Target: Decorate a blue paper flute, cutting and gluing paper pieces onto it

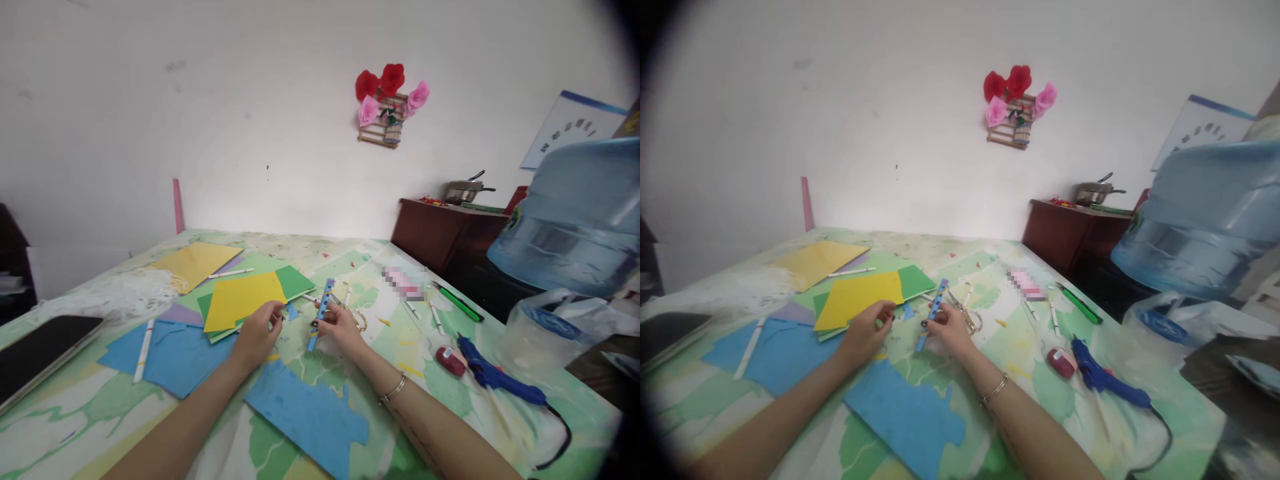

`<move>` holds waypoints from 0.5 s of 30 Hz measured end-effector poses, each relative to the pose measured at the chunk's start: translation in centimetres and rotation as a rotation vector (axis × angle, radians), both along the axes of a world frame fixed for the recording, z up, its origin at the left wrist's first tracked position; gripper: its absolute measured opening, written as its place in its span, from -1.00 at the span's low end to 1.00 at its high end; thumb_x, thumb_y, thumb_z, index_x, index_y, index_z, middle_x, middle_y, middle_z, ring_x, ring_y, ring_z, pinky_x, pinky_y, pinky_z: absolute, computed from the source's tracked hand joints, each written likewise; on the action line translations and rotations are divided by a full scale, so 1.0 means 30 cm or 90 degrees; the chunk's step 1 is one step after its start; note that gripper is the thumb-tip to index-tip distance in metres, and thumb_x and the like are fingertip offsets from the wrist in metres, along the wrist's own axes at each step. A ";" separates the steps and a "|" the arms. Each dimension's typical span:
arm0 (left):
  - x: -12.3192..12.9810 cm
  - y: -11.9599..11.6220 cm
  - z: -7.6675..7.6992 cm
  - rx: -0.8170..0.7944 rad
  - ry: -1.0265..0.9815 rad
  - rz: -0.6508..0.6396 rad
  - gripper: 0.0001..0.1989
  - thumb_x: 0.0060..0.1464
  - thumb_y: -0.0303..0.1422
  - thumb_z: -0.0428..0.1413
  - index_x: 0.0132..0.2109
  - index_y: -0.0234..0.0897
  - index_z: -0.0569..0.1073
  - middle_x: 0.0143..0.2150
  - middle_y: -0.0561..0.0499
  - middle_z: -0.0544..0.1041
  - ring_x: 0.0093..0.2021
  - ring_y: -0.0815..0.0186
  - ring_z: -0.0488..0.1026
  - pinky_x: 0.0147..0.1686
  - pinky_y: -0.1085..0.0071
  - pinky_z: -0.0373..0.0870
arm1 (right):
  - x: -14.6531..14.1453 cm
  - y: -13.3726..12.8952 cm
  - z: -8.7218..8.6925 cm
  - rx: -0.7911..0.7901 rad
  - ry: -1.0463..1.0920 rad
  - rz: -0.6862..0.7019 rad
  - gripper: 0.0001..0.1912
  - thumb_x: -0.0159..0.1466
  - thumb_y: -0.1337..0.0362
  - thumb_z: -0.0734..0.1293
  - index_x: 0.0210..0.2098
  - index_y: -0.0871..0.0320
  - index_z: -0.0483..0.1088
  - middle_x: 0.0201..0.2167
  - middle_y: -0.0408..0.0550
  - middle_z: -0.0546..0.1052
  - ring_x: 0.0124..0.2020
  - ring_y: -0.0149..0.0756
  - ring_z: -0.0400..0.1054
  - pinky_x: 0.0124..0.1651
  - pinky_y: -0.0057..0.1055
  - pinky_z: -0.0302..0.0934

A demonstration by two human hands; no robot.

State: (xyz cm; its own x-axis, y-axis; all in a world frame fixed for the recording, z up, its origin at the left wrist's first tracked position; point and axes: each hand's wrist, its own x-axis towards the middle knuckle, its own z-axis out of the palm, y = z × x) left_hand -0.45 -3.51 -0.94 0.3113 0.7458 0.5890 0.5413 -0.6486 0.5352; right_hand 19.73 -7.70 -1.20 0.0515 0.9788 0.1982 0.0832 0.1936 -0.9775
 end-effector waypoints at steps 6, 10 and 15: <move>-0.006 -0.004 0.009 0.011 -0.007 0.027 -0.73 0.01 -0.49 -0.07 -0.10 -0.29 0.29 -0.34 0.02 0.38 -0.34 0.31 0.38 -0.27 0.36 0.34 | 0.010 0.007 -0.007 0.001 -0.074 -0.051 -0.48 0.03 0.10 0.34 -0.07 0.24 0.33 -0.54 -0.14 0.48 -0.62 -0.39 0.31 -0.59 -0.48 0.21; -0.008 -0.001 0.006 0.007 -0.021 0.052 -0.67 0.04 -0.56 -0.18 -0.03 -0.31 0.22 -0.24 -0.05 0.36 -0.22 0.27 0.38 -0.20 0.32 0.34 | 0.033 0.016 -0.013 0.001 -0.157 -0.110 -0.56 0.11 0.12 0.26 -0.07 0.22 0.35 -0.52 -0.13 0.51 -0.64 -0.39 0.30 -0.62 -0.49 0.17; -0.017 0.002 0.005 -0.002 -0.014 0.039 -0.67 0.01 -0.60 -0.19 -0.07 -0.29 0.24 -0.21 -0.06 0.35 -0.18 0.26 0.35 -0.15 0.31 0.32 | 0.054 0.027 -0.013 0.013 -0.273 -0.169 -0.60 0.02 0.32 0.32 -0.11 0.14 0.38 -0.49 -0.17 0.52 -0.50 -0.34 0.38 -0.44 -0.46 0.24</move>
